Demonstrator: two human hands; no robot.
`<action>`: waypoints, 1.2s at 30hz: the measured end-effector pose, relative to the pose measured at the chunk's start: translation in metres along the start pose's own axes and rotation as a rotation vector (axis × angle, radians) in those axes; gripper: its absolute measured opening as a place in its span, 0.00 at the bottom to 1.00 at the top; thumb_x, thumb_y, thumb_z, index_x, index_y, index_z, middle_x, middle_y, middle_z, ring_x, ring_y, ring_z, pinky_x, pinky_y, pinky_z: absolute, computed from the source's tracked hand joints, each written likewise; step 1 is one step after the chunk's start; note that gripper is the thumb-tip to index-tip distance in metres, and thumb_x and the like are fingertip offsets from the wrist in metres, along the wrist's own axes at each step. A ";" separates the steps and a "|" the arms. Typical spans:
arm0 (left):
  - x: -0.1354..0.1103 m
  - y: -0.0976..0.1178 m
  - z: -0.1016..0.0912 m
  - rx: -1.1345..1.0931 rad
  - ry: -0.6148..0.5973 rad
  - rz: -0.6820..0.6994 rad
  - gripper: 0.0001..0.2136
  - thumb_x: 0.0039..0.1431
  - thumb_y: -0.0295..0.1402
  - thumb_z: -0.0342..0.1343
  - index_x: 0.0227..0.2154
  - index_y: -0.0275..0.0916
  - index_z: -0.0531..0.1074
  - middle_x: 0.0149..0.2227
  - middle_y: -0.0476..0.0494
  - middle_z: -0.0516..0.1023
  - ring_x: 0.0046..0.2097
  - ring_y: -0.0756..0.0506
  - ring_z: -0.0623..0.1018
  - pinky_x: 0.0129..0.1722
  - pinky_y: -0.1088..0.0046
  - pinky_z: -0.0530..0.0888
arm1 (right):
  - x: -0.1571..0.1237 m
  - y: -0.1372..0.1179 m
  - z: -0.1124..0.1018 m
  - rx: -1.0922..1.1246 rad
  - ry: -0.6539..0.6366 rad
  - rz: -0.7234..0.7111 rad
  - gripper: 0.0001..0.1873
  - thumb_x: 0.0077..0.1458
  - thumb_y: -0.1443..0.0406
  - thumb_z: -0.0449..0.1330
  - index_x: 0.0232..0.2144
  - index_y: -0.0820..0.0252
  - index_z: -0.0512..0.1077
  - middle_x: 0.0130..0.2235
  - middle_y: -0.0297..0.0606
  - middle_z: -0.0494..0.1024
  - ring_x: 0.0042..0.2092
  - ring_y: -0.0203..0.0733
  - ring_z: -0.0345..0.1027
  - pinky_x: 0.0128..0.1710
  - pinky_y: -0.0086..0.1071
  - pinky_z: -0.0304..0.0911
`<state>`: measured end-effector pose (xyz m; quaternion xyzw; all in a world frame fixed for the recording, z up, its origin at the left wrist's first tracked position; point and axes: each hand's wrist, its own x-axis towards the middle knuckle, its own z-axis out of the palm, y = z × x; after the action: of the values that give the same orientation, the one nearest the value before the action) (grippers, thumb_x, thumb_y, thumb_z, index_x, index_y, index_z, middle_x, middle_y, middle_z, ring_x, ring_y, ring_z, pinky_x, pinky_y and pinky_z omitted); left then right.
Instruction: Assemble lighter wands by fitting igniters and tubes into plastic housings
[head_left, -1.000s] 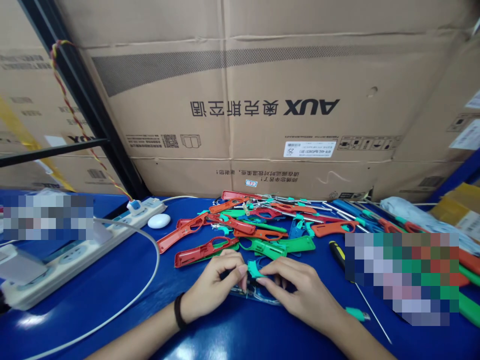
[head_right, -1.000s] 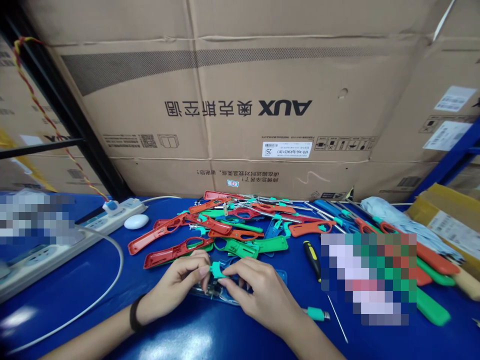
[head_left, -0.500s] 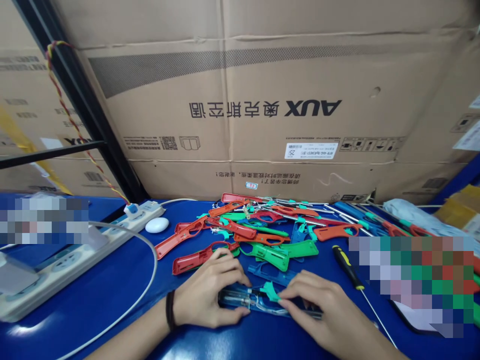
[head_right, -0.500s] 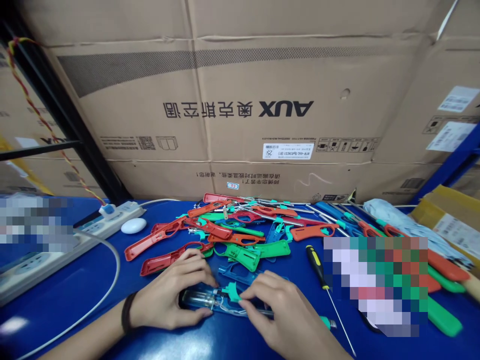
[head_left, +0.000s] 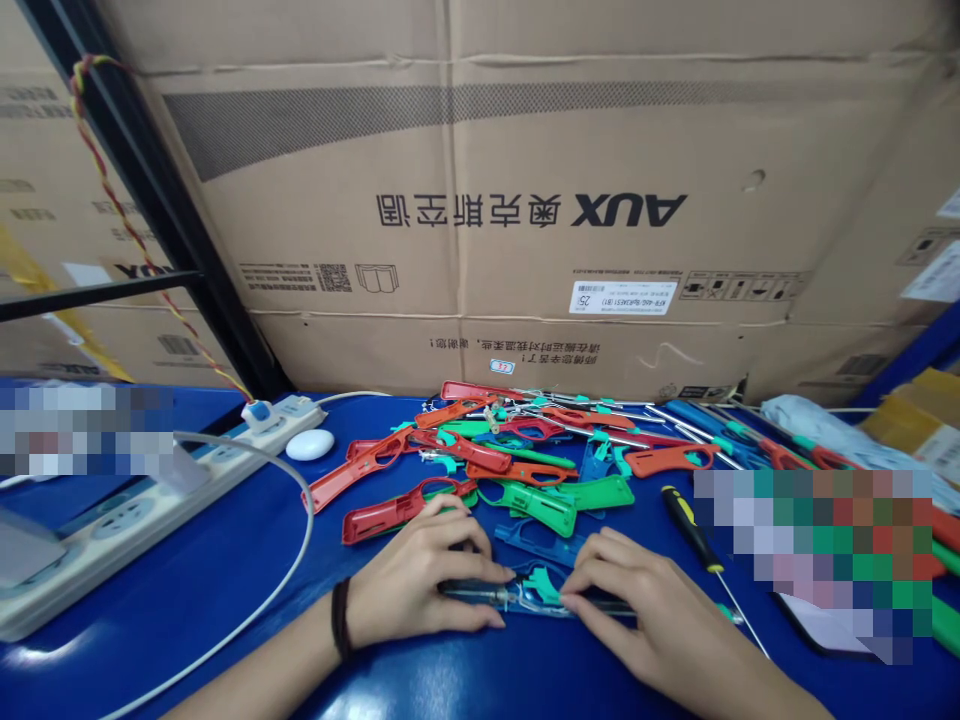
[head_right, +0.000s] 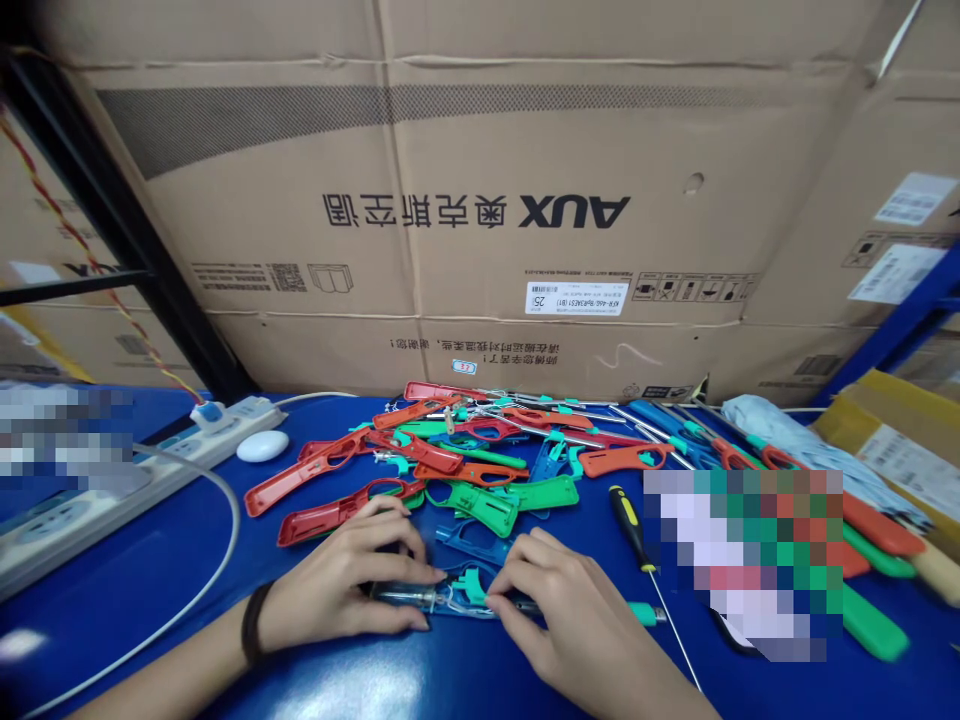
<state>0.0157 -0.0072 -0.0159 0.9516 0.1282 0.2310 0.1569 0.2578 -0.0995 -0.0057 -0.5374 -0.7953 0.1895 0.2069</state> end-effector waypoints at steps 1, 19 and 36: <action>0.000 0.000 0.000 0.001 0.001 0.000 0.14 0.55 0.43 0.61 0.43 0.45 0.76 0.35 0.48 0.77 0.37 0.48 0.75 0.48 0.67 0.63 | 0.000 -0.001 0.000 -0.003 -0.009 0.003 0.08 0.58 0.70 0.55 0.32 0.55 0.72 0.34 0.32 0.73 0.39 0.38 0.68 0.38 0.31 0.61; -0.001 0.000 0.000 0.013 -0.007 -0.018 0.15 0.54 0.43 0.62 0.43 0.43 0.75 0.34 0.48 0.77 0.37 0.48 0.74 0.44 0.68 0.63 | 0.012 -0.009 -0.018 -0.296 -0.132 -0.098 0.06 0.58 0.70 0.57 0.30 0.57 0.73 0.34 0.35 0.74 0.39 0.43 0.69 0.35 0.33 0.65; 0.000 0.002 0.004 0.025 0.039 -0.008 0.13 0.54 0.43 0.62 0.39 0.42 0.78 0.31 0.49 0.77 0.34 0.49 0.75 0.44 0.68 0.63 | 0.001 -0.003 0.007 -0.237 0.024 -0.189 0.07 0.59 0.72 0.55 0.33 0.57 0.71 0.35 0.34 0.74 0.37 0.40 0.67 0.35 0.32 0.64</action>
<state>0.0173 -0.0097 -0.0186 0.9484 0.1378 0.2471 0.1434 0.2515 -0.0999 -0.0095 -0.4832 -0.8564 0.0675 0.1686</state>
